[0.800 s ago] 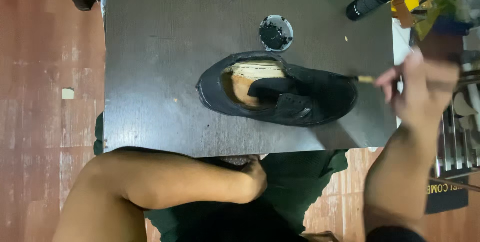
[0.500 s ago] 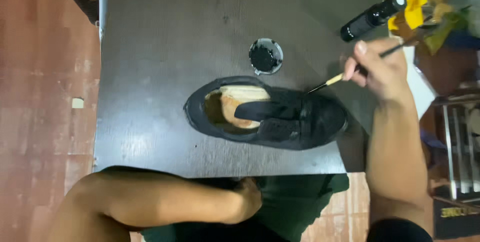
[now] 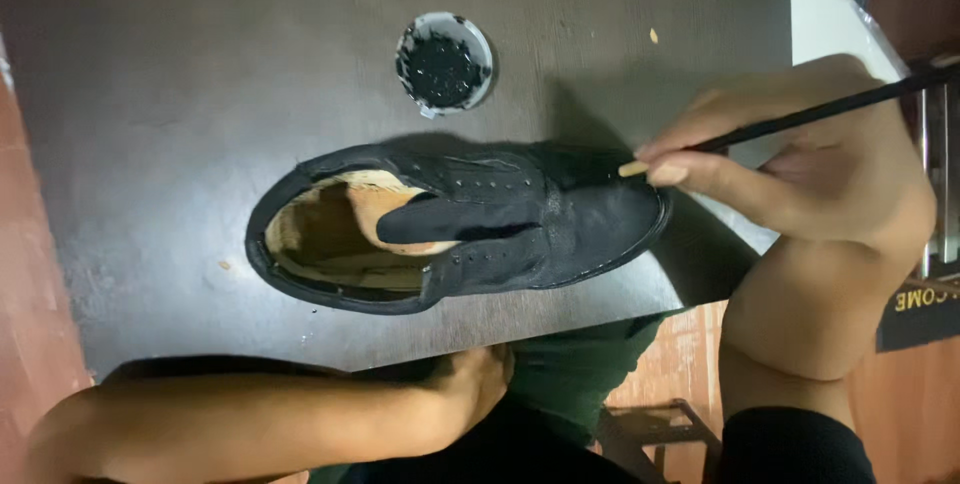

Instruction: The person paints a black shoe with black paint using a small brush. The shoe is placed on a table, and the person carefully applies the paint to the shoe's surface.

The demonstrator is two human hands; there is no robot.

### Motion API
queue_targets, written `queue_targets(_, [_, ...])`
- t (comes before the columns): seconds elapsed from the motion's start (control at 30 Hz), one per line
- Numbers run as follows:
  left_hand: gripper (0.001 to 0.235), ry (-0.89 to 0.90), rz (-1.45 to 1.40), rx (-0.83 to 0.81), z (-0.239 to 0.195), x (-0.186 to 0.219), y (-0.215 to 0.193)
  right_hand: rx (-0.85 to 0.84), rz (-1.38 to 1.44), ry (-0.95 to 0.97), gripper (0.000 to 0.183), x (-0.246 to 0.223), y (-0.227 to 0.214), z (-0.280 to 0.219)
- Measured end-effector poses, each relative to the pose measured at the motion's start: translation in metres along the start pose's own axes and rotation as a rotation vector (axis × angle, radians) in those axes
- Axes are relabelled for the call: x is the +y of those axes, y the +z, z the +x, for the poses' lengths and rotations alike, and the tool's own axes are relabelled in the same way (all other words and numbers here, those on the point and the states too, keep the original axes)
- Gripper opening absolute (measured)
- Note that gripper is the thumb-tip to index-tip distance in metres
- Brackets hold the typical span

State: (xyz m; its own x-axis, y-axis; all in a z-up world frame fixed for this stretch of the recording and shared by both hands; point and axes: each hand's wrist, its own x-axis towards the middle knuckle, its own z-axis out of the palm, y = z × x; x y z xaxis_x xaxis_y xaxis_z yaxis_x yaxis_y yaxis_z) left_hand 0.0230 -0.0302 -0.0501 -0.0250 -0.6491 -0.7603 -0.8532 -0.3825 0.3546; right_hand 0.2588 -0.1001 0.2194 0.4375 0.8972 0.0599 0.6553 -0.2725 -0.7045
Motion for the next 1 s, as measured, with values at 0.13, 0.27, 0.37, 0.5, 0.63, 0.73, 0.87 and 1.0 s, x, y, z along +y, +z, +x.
queue_targets(0.13, [0.031,0.016,-0.017,0.014,0.043,-0.041,0.045,-0.039,0.049,-0.053,0.015,0.001,0.004,0.004])
queue_targets(0.27, [0.029,0.008,-0.027,0.025,0.063,-0.088,0.125,-0.21,0.111,-0.116,0.019,0.009,0.008,0.004])
queue_targets(0.37, [0.027,-0.001,-0.034,0.037,0.059,-0.088,0.13,-0.062,0.04,-0.076,0.018,0.005,0.014,0.004])
queue_targets(0.5, [0.025,0.005,-0.042,0.047,0.063,-0.078,0.136,0.021,0.085,-0.031,0.019,-0.011,0.016,0.008])
queue_targets(0.63, [0.023,0.08,-0.034,0.054,0.075,-0.054,0.134,-0.31,0.168,-0.187,0.018,0.024,0.009,0.001])
queue_targets(0.73, [0.021,0.13,-0.016,0.066,0.092,-0.036,0.128,-0.077,-0.138,-0.205,0.019,0.022,0.018,-0.003])
queue_targets(0.87, [0.02,0.116,-0.021,0.073,0.09,-0.034,0.131,0.047,0.131,-0.16,0.018,0.006,0.026,0.007])
queue_targets(1.0, [0.018,0.079,-0.022,0.087,0.08,-0.047,0.127,-0.222,0.127,-0.311,0.017,0.028,0.012,0.016])
